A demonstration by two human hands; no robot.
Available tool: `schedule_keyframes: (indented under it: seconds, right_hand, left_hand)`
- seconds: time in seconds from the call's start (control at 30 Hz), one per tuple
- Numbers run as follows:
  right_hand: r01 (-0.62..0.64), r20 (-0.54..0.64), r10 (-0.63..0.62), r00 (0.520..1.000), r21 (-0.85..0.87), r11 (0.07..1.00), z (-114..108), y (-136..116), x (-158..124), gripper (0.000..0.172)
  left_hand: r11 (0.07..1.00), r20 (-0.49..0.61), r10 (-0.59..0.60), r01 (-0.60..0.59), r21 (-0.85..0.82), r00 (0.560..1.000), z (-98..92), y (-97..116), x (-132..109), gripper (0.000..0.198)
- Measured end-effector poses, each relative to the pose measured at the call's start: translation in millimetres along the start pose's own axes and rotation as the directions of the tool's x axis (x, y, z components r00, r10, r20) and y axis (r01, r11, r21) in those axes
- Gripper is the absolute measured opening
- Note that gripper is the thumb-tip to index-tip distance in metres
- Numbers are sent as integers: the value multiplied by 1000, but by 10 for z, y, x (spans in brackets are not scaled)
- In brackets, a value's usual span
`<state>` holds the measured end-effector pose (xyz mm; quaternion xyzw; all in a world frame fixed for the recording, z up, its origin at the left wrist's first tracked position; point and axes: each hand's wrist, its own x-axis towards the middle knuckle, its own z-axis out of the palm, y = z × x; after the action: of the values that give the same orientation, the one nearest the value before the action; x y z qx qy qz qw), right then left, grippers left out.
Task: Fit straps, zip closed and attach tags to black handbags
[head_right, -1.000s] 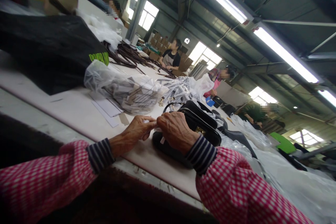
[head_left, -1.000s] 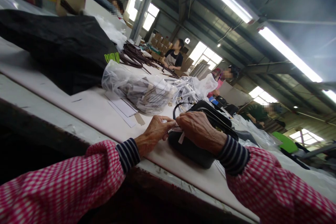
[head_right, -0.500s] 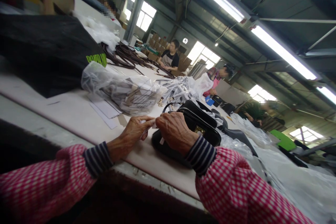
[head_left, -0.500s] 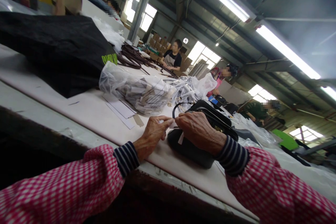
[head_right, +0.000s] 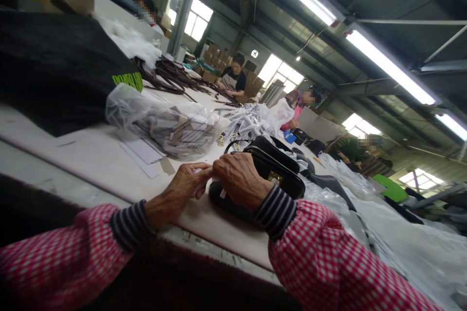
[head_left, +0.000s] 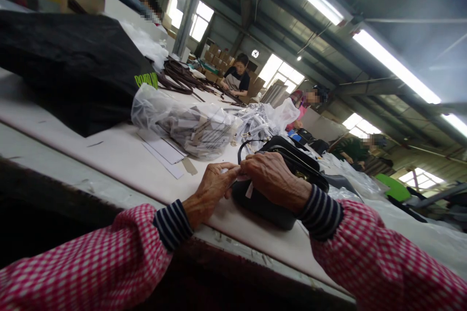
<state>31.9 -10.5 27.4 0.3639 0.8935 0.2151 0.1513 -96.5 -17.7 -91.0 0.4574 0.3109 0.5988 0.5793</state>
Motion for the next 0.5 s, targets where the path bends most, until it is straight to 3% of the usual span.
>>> schedule_keyframes:
  seconds: [0.2,0.37,0.5]
  right_hand:
    - [-10,-30,11,999,34,999,33,10,-21,13]
    - [-47,-38,48,998,19,999,31,-73,-66,13]
    - [-79,-128,81,989,18,997,86,-118,-178,10]
  left_hand:
    - [1000,67,-15,16,-7,998,-8,76,-29,52]
    - [998,15,5,-6,64,1000,-29,48,-5,52]
    - [994,13,34,-35,105,999,-53,-8,44,45]
